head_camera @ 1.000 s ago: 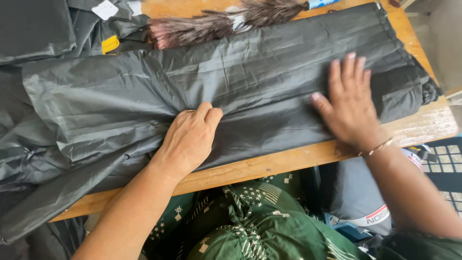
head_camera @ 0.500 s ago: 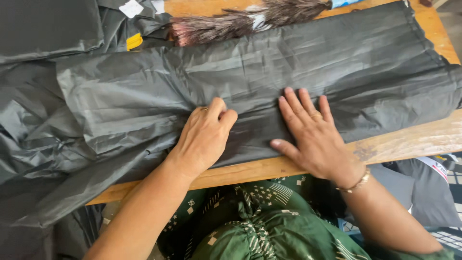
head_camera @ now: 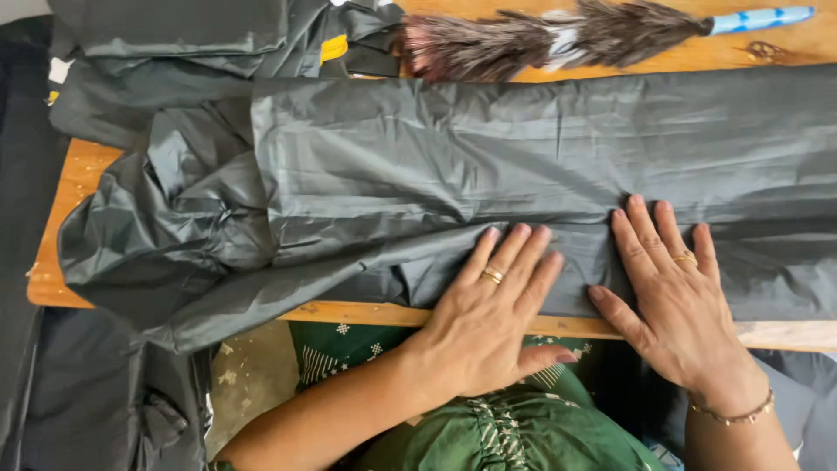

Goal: The person folds a large piece of black fabric on a wooden table. They smooth the material with their hands, fold it lengthwise into a narrow strip, and then roll it tightly into a cylindrical bundle.

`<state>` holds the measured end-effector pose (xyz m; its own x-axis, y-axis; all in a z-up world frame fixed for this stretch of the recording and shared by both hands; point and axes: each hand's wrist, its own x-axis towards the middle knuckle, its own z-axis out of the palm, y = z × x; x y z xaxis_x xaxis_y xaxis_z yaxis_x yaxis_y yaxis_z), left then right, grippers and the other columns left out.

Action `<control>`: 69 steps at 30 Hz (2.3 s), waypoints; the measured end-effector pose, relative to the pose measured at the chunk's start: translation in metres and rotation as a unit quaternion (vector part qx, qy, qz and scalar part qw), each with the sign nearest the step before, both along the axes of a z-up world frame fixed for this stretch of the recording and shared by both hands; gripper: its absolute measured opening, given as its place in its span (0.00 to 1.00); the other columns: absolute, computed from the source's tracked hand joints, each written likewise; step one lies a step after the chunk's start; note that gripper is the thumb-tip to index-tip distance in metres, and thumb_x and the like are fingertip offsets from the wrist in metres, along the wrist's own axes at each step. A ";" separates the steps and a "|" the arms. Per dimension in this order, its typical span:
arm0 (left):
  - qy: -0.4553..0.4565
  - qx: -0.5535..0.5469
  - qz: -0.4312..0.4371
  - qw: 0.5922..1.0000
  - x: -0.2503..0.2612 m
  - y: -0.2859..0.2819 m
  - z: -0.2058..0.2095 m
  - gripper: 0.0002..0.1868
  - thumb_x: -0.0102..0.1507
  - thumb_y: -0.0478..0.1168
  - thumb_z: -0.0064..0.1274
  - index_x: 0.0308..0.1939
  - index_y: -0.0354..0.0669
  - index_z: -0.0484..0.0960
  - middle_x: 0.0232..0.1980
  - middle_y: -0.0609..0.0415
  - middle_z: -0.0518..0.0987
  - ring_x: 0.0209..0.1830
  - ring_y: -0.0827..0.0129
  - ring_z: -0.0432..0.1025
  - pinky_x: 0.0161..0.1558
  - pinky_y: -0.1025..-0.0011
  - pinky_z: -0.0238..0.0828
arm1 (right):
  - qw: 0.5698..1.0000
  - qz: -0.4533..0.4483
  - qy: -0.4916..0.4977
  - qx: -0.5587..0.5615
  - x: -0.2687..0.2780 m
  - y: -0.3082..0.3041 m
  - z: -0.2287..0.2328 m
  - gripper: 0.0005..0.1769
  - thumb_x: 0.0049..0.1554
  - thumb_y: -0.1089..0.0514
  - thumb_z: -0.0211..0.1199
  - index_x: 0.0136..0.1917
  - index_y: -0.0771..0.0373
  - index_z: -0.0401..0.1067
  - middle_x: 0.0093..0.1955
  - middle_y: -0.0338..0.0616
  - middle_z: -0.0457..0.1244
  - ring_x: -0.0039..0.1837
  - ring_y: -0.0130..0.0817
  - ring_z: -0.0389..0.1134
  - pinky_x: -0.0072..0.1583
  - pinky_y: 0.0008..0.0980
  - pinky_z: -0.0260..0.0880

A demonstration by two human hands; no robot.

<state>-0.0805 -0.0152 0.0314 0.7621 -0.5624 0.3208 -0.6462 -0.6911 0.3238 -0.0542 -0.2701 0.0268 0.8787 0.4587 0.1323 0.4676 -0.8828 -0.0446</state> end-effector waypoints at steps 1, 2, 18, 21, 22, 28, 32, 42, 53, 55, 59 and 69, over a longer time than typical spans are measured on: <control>-0.001 0.001 0.005 1.000 0.005 0.011 0.001 0.50 0.66 0.70 0.25 0.75 0.30 0.63 0.80 0.32 0.58 0.82 0.42 0.52 0.81 0.46 0.39 | 1.000 0.005 -0.001 0.001 0.002 0.000 -0.001 0.46 0.61 0.34 0.43 0.85 0.60 0.47 0.87 0.51 0.43 0.87 0.52 0.41 0.78 0.60 0.38; 0.035 0.048 0.020 0.998 0.009 0.021 0.001 0.50 0.68 0.70 0.12 0.77 0.33 0.55 0.82 0.37 0.50 0.83 0.48 0.44 0.81 0.51 0.32 | 1.000 0.000 0.004 -0.003 0.002 -0.001 -0.002 0.47 0.61 0.33 0.42 0.85 0.60 0.47 0.88 0.50 0.42 0.87 0.52 0.40 0.78 0.59 0.37; -0.014 0.130 0.204 0.970 0.031 0.114 -0.012 0.37 0.73 0.54 0.36 0.77 0.27 0.56 0.82 0.31 0.46 0.83 0.39 0.39 0.80 0.46 0.31 | 0.999 -0.008 -0.043 -0.020 -0.006 0.006 -0.007 0.46 0.63 0.32 0.39 0.84 0.63 0.50 0.87 0.52 0.45 0.86 0.54 0.44 0.77 0.59 0.42; 0.020 0.125 0.197 0.972 0.025 0.066 0.036 0.40 0.74 0.59 0.33 0.78 0.29 0.51 0.83 0.31 0.37 0.83 0.42 0.31 0.79 0.44 0.26 | 0.999 -0.016 -0.037 -0.032 -0.006 0.010 -0.004 0.47 0.62 0.32 0.40 0.83 0.63 0.50 0.87 0.51 0.45 0.86 0.53 0.44 0.77 0.61 0.43; 0.021 0.126 0.195 0.972 0.023 0.046 0.031 0.40 0.74 0.59 0.33 0.78 0.29 0.51 0.83 0.31 0.37 0.83 0.42 0.31 0.79 0.44 0.26 | 0.999 -0.017 -0.036 -0.031 -0.006 0.010 -0.003 0.47 0.62 0.32 0.40 0.83 0.63 0.50 0.87 0.51 0.45 0.86 0.53 0.44 0.77 0.61 0.43; -0.005 -0.009 -0.015 1.000 0.020 -0.026 -0.006 0.43 0.68 0.65 0.31 0.73 0.33 0.67 0.80 0.38 0.60 0.83 0.47 0.53 0.82 0.48 0.41 | 0.999 -0.022 -0.038 -0.018 -0.006 0.012 -0.003 0.46 0.62 0.33 0.41 0.82 0.65 0.52 0.86 0.53 0.47 0.86 0.53 0.45 0.77 0.61 0.42; -0.056 0.135 0.083 0.986 0.036 0.012 -0.021 0.39 0.75 0.64 0.16 0.80 0.39 0.43 0.84 0.42 0.37 0.85 0.52 0.31 0.82 0.53 0.20 | 0.999 -0.026 -0.038 -0.024 -0.005 0.010 -0.005 0.47 0.62 0.32 0.41 0.83 0.64 0.50 0.87 0.51 0.45 0.86 0.52 0.44 0.78 0.60 0.42; -0.037 0.149 0.224 0.962 0.036 0.138 -0.008 0.34 0.72 0.50 0.38 0.78 0.34 0.58 0.83 0.35 0.48 0.83 0.36 0.40 0.80 0.44 0.37 | 0.998 -0.012 -0.063 -0.029 -0.002 0.008 -0.003 0.46 0.62 0.32 0.39 0.82 0.64 0.52 0.87 0.51 0.47 0.85 0.53 0.47 0.77 0.57 0.43; -0.019 0.141 0.217 0.966 0.017 0.133 0.035 0.26 0.57 0.34 0.49 0.60 0.33 0.78 0.54 0.44 0.73 0.58 0.48 0.66 0.64 0.49 0.63 | 0.998 0.001 -0.056 -0.012 -0.001 0.005 0.000 0.46 0.61 0.32 0.40 0.82 0.64 0.53 0.87 0.52 0.48 0.85 0.53 0.48 0.78 0.58 0.44; -0.034 0.175 0.221 0.959 0.027 0.117 0.027 0.22 0.61 0.39 0.48 0.58 0.38 0.82 0.48 0.48 0.77 0.52 0.51 0.68 0.60 0.48 0.63 | 0.998 0.001 -0.061 -0.016 0.000 0.006 0.001 0.47 0.61 0.33 0.40 0.82 0.64 0.54 0.87 0.52 0.48 0.85 0.54 0.49 0.77 0.58 0.45; -0.080 0.078 0.178 0.978 0.051 0.104 0.007 0.21 0.70 0.50 0.49 0.25 0.44 0.72 0.27 0.51 0.71 0.27 0.52 0.68 0.34 0.55 0.65 | 0.999 -0.003 -0.049 -0.011 -0.001 0.005 0.002 0.46 0.61 0.33 0.41 0.82 0.63 0.53 0.86 0.51 0.48 0.86 0.52 0.47 0.78 0.57 0.42; -0.175 0.080 0.223 0.956 0.052 0.074 0.023 0.09 0.68 0.33 0.45 0.47 0.32 0.79 0.56 0.38 0.75 0.62 0.44 0.68 0.69 0.40 0.60 | 0.998 -0.006 -0.055 -0.015 0.000 0.009 0.003 0.46 0.62 0.33 0.40 0.82 0.65 0.53 0.86 0.53 0.48 0.85 0.53 0.48 0.77 0.57 0.44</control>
<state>-0.0280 0.0584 0.0545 0.7996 -0.2691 0.5368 -0.3246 -0.9458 0.0094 -0.0545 -0.2610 0.0300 0.8648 0.4543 0.2138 0.4583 -0.8882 0.0333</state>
